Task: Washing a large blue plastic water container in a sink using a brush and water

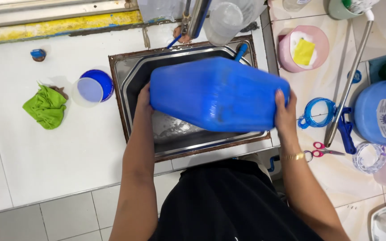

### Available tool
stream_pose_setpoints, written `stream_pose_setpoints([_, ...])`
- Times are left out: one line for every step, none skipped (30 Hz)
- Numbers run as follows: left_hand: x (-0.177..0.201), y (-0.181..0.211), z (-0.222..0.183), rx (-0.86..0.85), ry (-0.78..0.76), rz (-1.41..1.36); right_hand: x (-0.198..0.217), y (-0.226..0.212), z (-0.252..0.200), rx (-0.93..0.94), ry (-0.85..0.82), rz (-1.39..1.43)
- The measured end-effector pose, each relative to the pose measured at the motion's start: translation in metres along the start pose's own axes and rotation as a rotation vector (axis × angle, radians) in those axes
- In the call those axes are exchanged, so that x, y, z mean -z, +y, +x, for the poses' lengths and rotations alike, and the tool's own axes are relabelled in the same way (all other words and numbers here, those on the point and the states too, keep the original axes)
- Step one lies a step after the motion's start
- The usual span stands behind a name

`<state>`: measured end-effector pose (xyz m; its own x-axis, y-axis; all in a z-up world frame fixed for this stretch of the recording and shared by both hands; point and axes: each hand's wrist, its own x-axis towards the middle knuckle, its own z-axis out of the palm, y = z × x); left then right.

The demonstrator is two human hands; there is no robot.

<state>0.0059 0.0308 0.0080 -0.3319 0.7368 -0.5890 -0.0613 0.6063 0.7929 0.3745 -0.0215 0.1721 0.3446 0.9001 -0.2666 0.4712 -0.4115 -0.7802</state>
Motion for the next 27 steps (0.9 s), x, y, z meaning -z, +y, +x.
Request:
stream_pose_setpoints([-0.007, 0.01, 0.007, -0.004, -0.002, 0.0, 0.0, 0.02, -0.006, 0.002, 0.004, 0.002])
stream_pose_setpoints([-0.014, 0.017, 0.014, -0.009, -0.009, 0.013, 0.0, 0.041, -0.015, -0.058, 0.08, 0.105])
stream_pose_setpoints([-0.022, 0.025, 0.02, -0.014, -0.016, 0.026, 0.001, 0.062, -0.024, -0.116, 0.156, 0.209])
stream_pose_setpoints([-0.03, 0.031, 0.022, -0.015, -0.02, 0.027, -0.005, 0.034, -0.044, -0.118, 0.161, 0.209])
stream_pose_setpoints([-0.037, 0.037, 0.025, -0.021, -0.024, 0.039, -0.011, 0.007, -0.065, -0.184, 0.191, 0.349])
stream_pose_setpoints([-0.041, 0.042, 0.028, -0.027, -0.024, 0.051, -0.019, -0.022, -0.086, -0.249, 0.215, 0.49])
stream_pose_setpoints([-0.057, 0.041, 0.039, -0.027, -0.023, 0.053, -0.018, 0.009, -0.086, -0.25, 0.214, 0.492])
stream_pose_setpoints([-0.071, 0.038, 0.05, -0.056, -0.037, 0.111, -0.017, 0.04, -0.085, -0.373, 0.252, 0.578])
stream_pose_setpoints([-0.085, 0.035, 0.061, -0.084, -0.052, 0.169, -0.017, 0.071, -0.085, -0.498, 0.29, 0.662])
stream_pose_setpoints([-0.09, 0.035, 0.067, -0.081, -0.047, 0.169, -0.015, 0.065, -0.087, -0.5, 0.285, 0.661])
stream_pose_setpoints([-0.096, 0.035, 0.072, -0.086, -0.056, 0.185, -0.013, 0.06, -0.088, -0.492, 0.276, 0.625])
stream_pose_setpoints([-0.104, 0.035, 0.076, -0.092, -0.072, 0.203, -0.009, 0.055, -0.092, -0.486, 0.274, 0.59])
stream_pose_setpoints([-0.093, 0.034, 0.076, -0.09, -0.073, 0.205, -0.009, 0.065, -0.084, -0.488, 0.275, 0.589])
stream_pose_setpoints([-0.084, 0.035, 0.077, -0.084, -0.075, 0.158, -0.009, 0.075, -0.075, -0.418, 0.249, 0.528])
stream_pose_setpoints([-0.077, 0.036, 0.078, -0.078, -0.078, 0.111, -0.008, 0.085, -0.066, -0.348, 0.222, 0.467])
stream_pose_setpoints([-0.067, 0.032, 0.078, -0.08, -0.087, 0.117, -0.009, 0.091, -0.059, -0.353, 0.231, 0.47])
stream_pose_setpoints([-0.057, 0.027, 0.078, -0.07, -0.097, 0.098, -0.009, 0.096, -0.053, -0.247, 0.213, 0.304])
stream_pose_setpoints([-0.045, 0.021, 0.077, -0.058, -0.104, 0.082, -0.011, 0.102, -0.048, -0.145, 0.191, 0.14])
stream_pose_setpoints([-0.036, 0.012, 0.07, -0.058, -0.111, 0.09, -0.014, 0.083, -0.043, -0.153, 0.197, 0.144])
stream_pose_setpoints([-0.025, 0.005, 0.065, -0.046, -0.114, 0.057, -0.017, 0.061, -0.033, -0.079, 0.149, 0.091])
stream_pose_setpoints([-0.014, -0.001, 0.059, -0.034, -0.116, 0.025, -0.02, 0.039, -0.025, -0.004, 0.101, 0.039])
stream_pose_setpoints([-0.012, -0.006, 0.053, -0.035, -0.112, 0.025, -0.022, 0.022, -0.011, -0.002, 0.097, 0.041])
stream_pose_setpoints([-0.009, -0.012, 0.047, -0.018, -0.107, -0.012, -0.025, 0.005, 0.003, 0.095, 0.067, 0.033])
stream_pose_setpoints([-0.009, -0.017, 0.041, -0.001, -0.103, -0.053, -0.026, -0.013, 0.018, 0.194, 0.036, 0.022])
stream_pose_setpoints([-0.007, -0.021, 0.037, -0.001, -0.099, -0.057, -0.028, -0.018, 0.034, 0.198, 0.032, 0.021])
stream_pose_setpoints([-0.007, -0.026, 0.032, 0.018, -0.096, -0.1, -0.028, -0.023, 0.049, 0.242, 0.0, -0.037])
stream_pose_setpoints([-0.007, -0.031, 0.026, 0.038, -0.093, -0.143, -0.029, -0.028, 0.064, 0.286, -0.031, -0.095])
